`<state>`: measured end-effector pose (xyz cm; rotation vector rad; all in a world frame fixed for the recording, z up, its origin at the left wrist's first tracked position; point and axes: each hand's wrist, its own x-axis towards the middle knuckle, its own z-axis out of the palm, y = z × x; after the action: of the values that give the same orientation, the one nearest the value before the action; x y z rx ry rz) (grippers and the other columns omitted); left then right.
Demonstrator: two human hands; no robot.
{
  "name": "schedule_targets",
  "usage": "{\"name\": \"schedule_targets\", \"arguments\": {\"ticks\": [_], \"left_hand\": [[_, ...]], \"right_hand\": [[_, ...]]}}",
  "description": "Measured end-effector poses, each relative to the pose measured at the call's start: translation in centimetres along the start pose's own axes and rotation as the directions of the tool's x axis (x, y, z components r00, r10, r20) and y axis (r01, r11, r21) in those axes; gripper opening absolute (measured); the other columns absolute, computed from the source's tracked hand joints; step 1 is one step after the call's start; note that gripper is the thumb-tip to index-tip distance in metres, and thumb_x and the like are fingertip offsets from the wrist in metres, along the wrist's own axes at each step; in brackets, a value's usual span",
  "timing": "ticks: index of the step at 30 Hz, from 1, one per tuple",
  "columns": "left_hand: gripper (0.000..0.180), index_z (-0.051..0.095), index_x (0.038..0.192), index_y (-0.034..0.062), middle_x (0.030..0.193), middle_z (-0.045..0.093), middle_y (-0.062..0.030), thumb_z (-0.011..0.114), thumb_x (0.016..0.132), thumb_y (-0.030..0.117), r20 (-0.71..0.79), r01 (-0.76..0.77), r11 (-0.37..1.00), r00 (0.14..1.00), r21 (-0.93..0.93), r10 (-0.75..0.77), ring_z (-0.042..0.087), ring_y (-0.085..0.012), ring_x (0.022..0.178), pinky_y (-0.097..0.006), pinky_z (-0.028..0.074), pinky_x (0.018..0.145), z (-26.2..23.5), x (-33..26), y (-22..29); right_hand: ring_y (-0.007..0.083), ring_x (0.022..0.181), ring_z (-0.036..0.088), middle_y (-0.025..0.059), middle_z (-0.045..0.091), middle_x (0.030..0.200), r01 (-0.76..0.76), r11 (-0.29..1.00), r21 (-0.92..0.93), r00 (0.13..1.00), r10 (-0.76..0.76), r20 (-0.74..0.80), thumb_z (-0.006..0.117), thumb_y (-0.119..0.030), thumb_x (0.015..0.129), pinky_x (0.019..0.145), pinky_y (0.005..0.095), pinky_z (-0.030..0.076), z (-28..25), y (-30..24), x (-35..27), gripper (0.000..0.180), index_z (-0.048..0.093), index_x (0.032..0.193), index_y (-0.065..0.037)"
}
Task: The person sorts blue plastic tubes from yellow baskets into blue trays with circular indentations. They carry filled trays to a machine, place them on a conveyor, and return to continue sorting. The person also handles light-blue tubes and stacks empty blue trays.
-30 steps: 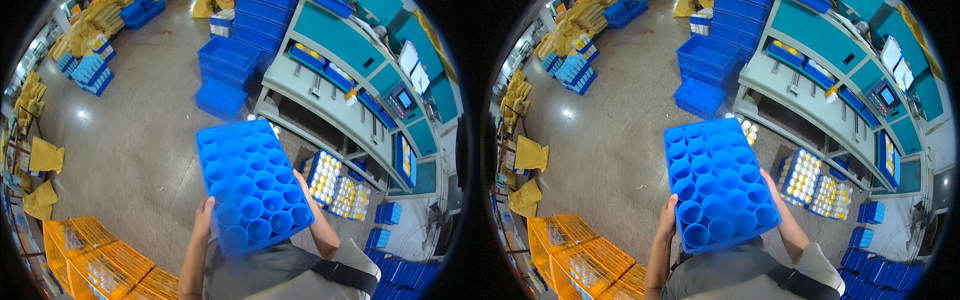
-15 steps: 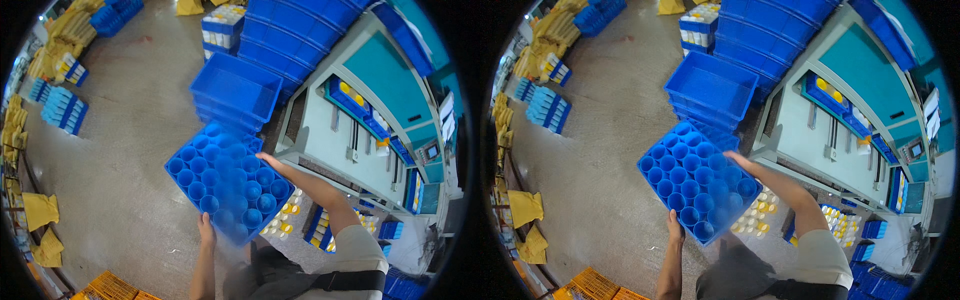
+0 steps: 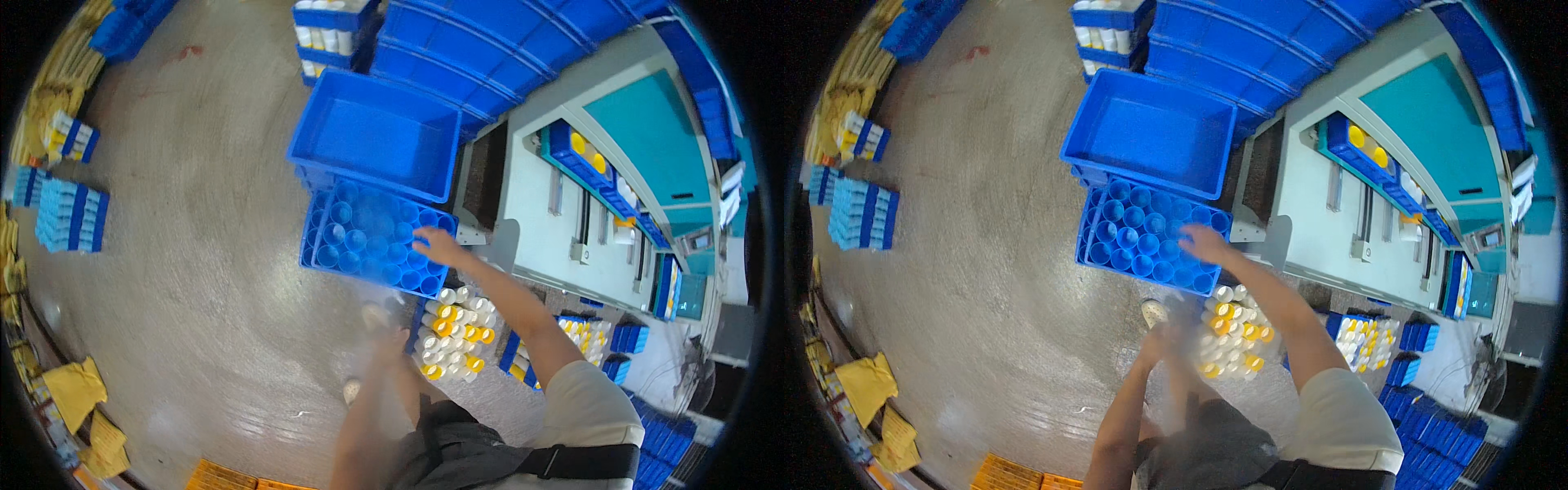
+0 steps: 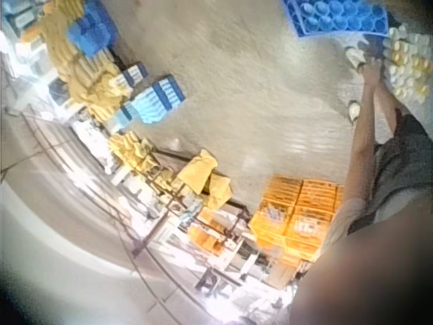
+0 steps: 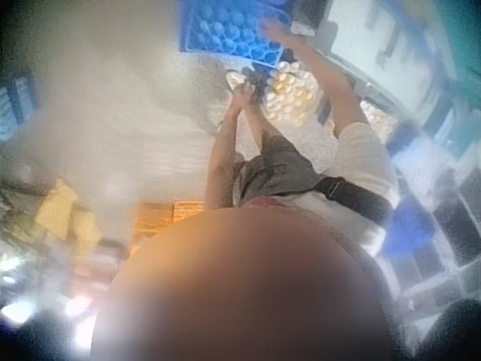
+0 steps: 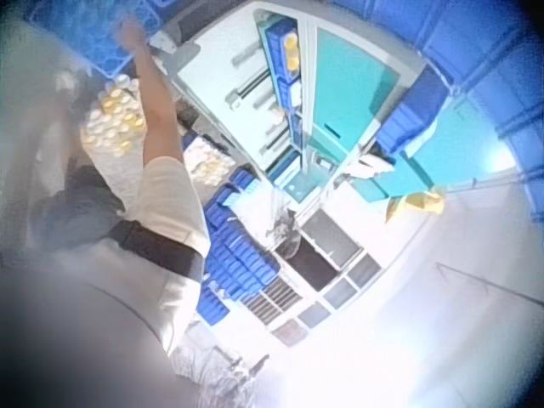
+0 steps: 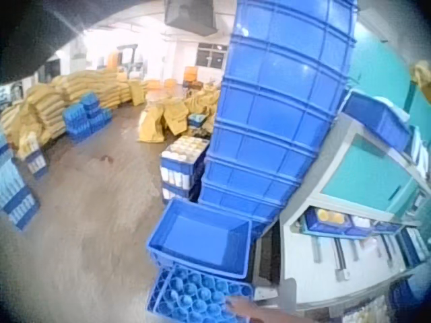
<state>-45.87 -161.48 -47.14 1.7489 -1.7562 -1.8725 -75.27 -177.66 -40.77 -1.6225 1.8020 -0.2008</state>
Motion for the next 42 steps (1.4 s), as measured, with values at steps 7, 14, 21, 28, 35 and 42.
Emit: {"name": "schedule_targets", "arguments": {"ticks": [7, 14, 21, 28, 35, 42], "left_hand": [[0.036, 0.063, 0.116, -0.0032, 0.089, 0.068, -0.0078, 0.064, 0.094, 0.025, -0.110, 0.201, 0.949, 0.966, -0.241, -0.233, 0.064, -0.0167, 0.076, -0.030, 0.050, 0.061, -10.6, -5.8, -16.3], [0.016, 0.066, 0.095, 0.0011, 0.080, 0.067, -0.0112, 0.060, 0.091, 0.015, 0.131, 0.372, 0.902, 0.905, 0.217, -0.405, 0.064, -0.0248, 0.071, -0.037, 0.053, 0.059, -20.6, -13.0, -24.1], [0.016, 0.066, 0.095, 0.0018, 0.081, 0.067, -0.0119, 0.060, 0.090, 0.015, 0.402, -0.049, 0.759, 0.869, 0.650, -0.287, 0.065, -0.0257, 0.072, -0.038, 0.053, 0.060, -4.1, -9.5, -8.8], [0.016, 0.067, 0.095, 0.0024, 0.083, 0.068, -0.0126, 0.059, 0.089, 0.016, 0.569, -0.383, 0.569, 0.800, 0.728, -0.189, 0.065, -0.0265, 0.074, -0.039, 0.054, 0.061, 21.2, -19.3, -0.2], [0.017, 0.068, 0.095, 0.0031, 0.084, 0.068, -0.0133, 0.059, 0.089, 0.016, 0.643, -0.507, 0.476, 0.746, 0.719, -0.175, 0.066, -0.0274, 0.075, -0.039, 0.054, 0.063, 42.5, -36.8, -0.9], [0.017, 0.068, 0.095, 0.0038, 0.085, 0.069, -0.0140, 0.059, 0.088, 0.017, 0.677, -0.538, 0.455, 0.700, 0.710, -0.228, 0.067, -0.0282, 0.076, -0.040, 0.054, 0.064, 61.2, -47.8, -2.3]], "right_hand": [[0.0384, 0.114, 0.062, 0.0204, 0.065, 0.124, -0.344, 0.934, 0.101, 0.917, 0.311, 0.251, 0.054, -0.042, 0.095, 0.096, 0.0492, 0.048, 8.4, -1.6, -23.0, 0.049, 0.063, 0.121, -0.002], [0.0405, 0.099, 0.067, 0.0226, 0.070, 0.107, -0.614, 0.752, 0.240, 0.777, 0.629, 0.017, 0.056, -0.046, 0.092, 0.088, 0.0503, 0.053, 24.8, -5.6, -53.2, 0.048, 0.067, 0.113, -0.004], [0.0344, 0.100, 0.067, 0.0189, 0.071, 0.109, -0.809, 0.321, 0.493, 0.480, 0.844, 0.238, 0.059, -0.035, 0.091, 0.089, 0.0454, 0.051, 45.0, -13.1, -77.2, 0.040, 0.070, 0.113, -0.004], [0.0267, 0.100, 0.068, 0.0137, 0.071, 0.115, -0.290, -0.289, 0.912, 0.313, 0.872, 0.376, 0.065, -0.030, 0.087, 0.085, 0.0398, 0.054, 57.2, -15.3, -92.1, 0.045, 0.067, 0.125, -0.006], [0.0290, 0.105, 0.068, 0.0168, 0.070, 0.118, -0.516, -0.386, 0.765, 0.052, 0.877, 0.477, 0.065, -0.022, 0.089, 0.087, 0.0393, 0.054, 58.9, -8.8, -111.3, 0.044, 0.064, 0.128, -0.002], [0.0244, 0.100, 0.068, 0.0164, 0.071, 0.110, -0.227, -0.381, 0.896, 0.053, 0.914, 0.402, 0.066, -0.015, 0.086, 0.084, 0.0365, 0.054, 58.4, 8.6, -127.4, 0.037, 0.066, 0.119, 0.002]]}}
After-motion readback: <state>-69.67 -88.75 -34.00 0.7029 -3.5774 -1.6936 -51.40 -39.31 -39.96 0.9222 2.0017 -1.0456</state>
